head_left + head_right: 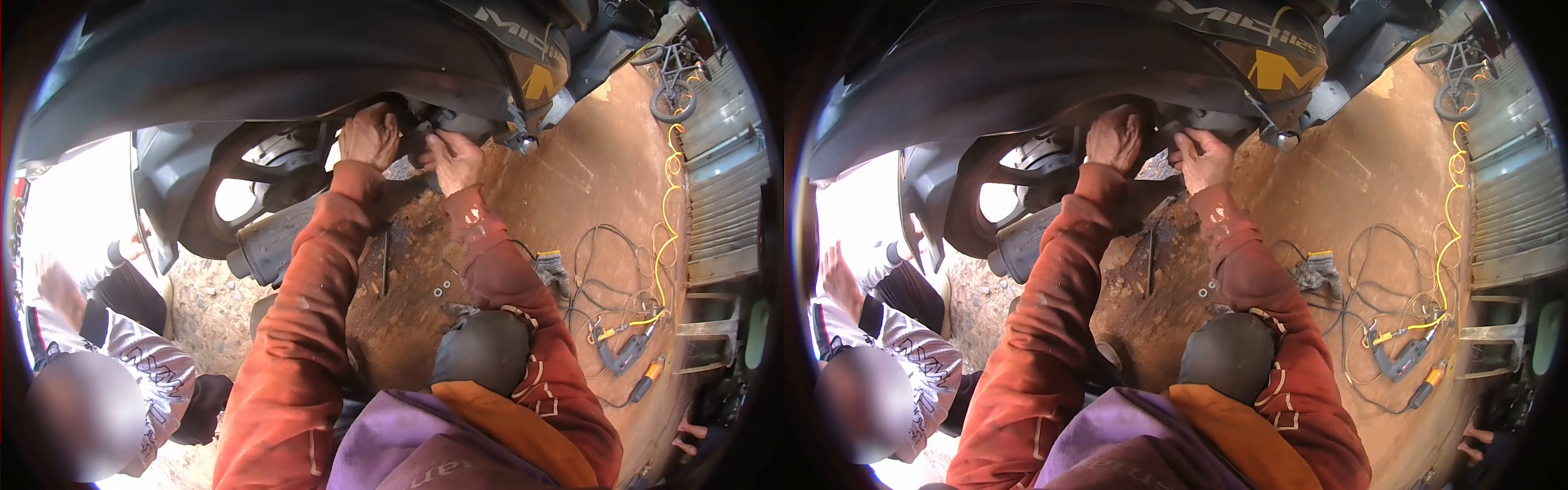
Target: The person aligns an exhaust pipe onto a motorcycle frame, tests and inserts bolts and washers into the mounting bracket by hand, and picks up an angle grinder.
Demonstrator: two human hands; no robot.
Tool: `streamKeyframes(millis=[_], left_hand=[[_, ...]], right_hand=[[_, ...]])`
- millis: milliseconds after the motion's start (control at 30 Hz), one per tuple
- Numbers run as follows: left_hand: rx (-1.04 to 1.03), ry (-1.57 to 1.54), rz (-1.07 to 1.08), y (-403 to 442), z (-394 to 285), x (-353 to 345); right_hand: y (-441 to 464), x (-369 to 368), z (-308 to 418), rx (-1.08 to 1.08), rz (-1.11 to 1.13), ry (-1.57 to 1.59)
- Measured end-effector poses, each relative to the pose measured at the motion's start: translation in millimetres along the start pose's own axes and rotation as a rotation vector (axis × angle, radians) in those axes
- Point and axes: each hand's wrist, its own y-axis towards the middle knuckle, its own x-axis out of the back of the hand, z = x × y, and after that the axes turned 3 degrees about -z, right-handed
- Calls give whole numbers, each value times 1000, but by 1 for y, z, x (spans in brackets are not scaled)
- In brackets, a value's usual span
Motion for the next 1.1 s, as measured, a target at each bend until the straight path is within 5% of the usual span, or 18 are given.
streamKeyframes(millis=[67, 133, 200, 267, 533, 700, 767, 867, 1100], left_hand=[[19, 40, 59, -10, 6, 4], [-286, 69, -6, -20, 13, 2], [-338, 214, -81, -24, 18, -7], [-373, 108, 73, -14, 29, -10], [-218, 100, 120, -9, 22, -9], [-217, 74, 139, -7, 26, -11], [-237, 78, 125, -6, 27, -11], [-233, 101, 127, -7, 25, -10], [-230, 96, 133, -6, 26, -9]], right_hand=[[-3, 2, -1, -17, -18, 12], [0, 1, -1, 15, -5, 9], [1, 0, -2, -10, -2, 22], [1, 0, -3, -34, -10, 36], [15, -7, -15, 155, -61, -210], [9, -2, 0, -9, -12, -8], [13, -2, -9, 246, -39, -351], [12, -4, 6, 330, -50, -594], [4, 9, -10, 173, 31, -325]])
